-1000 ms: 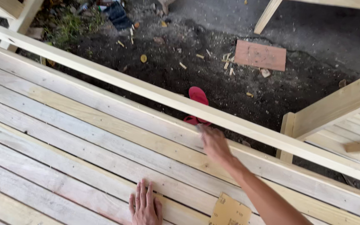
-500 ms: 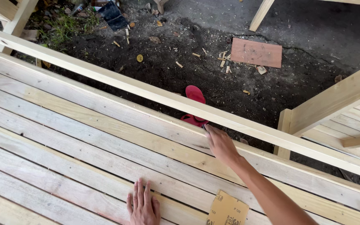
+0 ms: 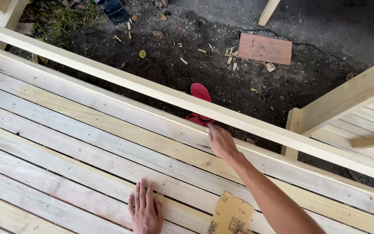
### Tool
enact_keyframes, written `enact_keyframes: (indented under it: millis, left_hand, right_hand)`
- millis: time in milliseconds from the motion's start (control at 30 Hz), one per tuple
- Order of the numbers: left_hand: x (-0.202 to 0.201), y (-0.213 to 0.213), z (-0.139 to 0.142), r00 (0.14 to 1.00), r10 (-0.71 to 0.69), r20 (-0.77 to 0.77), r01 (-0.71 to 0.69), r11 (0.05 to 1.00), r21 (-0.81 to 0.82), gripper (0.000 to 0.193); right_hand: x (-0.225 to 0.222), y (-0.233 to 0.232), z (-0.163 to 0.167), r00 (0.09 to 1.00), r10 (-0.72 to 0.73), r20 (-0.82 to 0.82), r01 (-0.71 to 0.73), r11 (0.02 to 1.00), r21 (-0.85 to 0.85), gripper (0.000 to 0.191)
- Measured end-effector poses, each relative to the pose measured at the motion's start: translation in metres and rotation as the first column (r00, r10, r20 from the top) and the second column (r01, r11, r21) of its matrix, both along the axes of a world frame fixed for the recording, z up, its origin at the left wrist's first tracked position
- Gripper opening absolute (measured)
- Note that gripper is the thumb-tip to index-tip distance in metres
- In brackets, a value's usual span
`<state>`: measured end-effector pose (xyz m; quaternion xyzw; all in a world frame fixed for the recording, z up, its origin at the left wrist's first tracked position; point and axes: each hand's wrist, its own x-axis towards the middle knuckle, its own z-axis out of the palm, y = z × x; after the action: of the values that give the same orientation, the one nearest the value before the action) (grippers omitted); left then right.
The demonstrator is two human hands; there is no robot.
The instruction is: The person sands a long horizontal wooden rail on an outdoor wooden structure using a sanding block with sandpaper, running it back and forth along the rail. They periodically reposition the sandpaper on the block, run a hand along the rail to feel the surface, and continue sanding along its length.
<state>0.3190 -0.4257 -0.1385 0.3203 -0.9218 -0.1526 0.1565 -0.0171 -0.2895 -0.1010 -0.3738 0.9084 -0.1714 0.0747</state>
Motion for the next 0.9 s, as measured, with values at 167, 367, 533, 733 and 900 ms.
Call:
enact_keyframes:
  millis: [167, 367, 533, 733, 900]
  left_hand:
    - [0.0, 0.001, 0.001, 1.0, -0.01, -0.025, 0.009, 1.0, -0.024, 0.054]
    - [0.0, 0.002, 0.002, 0.999, -0.018, -0.051, 0.019, 1.0, 0.019, 0.054]
    - [0.0, 0.001, 0.003, 0.999, -0.028, -0.042, 0.028, 1.0, -0.001, 0.056]
    - [0.001, 0.003, 0.005, 0.999, -0.008, -0.043, 0.01, 1.0, 0.026, 0.054]
    - [-0.002, 0.004, 0.003, 1.0, 0.013, -0.027, -0.013, 1.0, 0.024, 0.053]
  right_hand:
    - [0.01, 0.01, 0.023, 0.959, 0.049, -0.279, -0.063, 0.997, -0.042, 0.044]
    - [0.005, 0.005, 0.035, 0.994, -0.075, 0.082, 0.077, 0.997, -0.022, 0.041]
    - [-0.003, 0.026, 0.025, 0.916, -0.225, 0.333, 0.201, 0.974, 0.105, 0.044]
    - [-0.009, 0.015, 0.004, 0.935, -0.176, 0.307, 0.163, 0.984, 0.068, 0.041]
    - [-0.004, 0.026, 0.019, 0.998, 0.065, 0.017, -0.061, 0.982, -0.18, 0.038]
